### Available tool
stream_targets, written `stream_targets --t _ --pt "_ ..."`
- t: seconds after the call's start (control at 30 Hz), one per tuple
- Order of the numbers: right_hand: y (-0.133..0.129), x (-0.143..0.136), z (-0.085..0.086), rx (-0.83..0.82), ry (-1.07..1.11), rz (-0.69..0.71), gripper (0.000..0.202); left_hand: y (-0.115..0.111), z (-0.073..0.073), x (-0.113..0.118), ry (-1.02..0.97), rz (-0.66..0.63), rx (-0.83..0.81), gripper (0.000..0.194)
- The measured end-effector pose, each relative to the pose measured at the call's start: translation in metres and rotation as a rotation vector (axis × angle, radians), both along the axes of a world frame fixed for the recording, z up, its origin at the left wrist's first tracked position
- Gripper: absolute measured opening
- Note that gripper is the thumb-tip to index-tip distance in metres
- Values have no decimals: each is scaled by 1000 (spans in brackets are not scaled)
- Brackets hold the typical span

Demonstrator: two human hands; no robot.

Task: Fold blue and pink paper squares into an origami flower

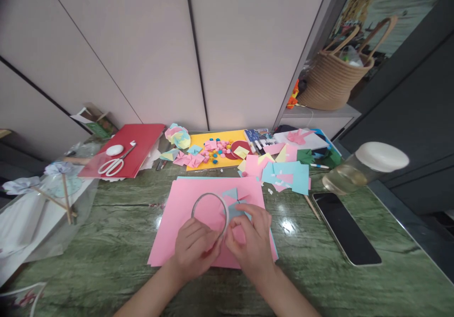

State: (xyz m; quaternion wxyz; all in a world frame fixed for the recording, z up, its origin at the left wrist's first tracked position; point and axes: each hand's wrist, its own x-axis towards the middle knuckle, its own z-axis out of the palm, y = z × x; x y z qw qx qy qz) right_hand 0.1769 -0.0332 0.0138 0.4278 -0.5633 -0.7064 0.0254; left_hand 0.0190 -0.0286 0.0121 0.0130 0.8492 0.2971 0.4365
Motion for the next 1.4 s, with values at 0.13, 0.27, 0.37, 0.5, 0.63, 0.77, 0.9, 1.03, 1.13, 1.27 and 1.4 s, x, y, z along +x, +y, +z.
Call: stream_targets --t 0.13,0.27,0.37,0.5,0.63,0.77,0.9,1.03,1.13,1.27,1.4 --pt "11 16 -6 -106 158 -70 7 0 0 3 -27 -101 4 20" --pt "18 25 -6 -178 159 -56 31 28 -11 -16 3 211 -119 5" --pt "20 27 -8 -250 -26 23 57 57 -15 -50 -44 550 -192 10" --pt "21 36 -15 -325 -299 39 66 84 -15 -103 -159 917 -225 22" --pt "25 48 -21 -335 -359 27 59 95 -24 -135 -16 1063 -327 26" --pt "27 50 -17 -254 -289 -4 51 98 -36 -139 256 985 -472 22" --pt "24 46 -8 -147 -222 -108 49 91 -29 -115 268 983 -419 35" --pt "21 41 -3 -65 -165 -177 46 67 -11 -59 0 620 -759 44" --pt "18 35 0 0 -154 -202 46 37 -6 -11 -280 45 -1331 47" --pt "12 23 2 78 -147 -198 46 8 -10 25 -884 -348 -1878 31" --pt "7 13 -3 123 -182 -122 45 6 -17 30 -1375 -289 -1846 19"
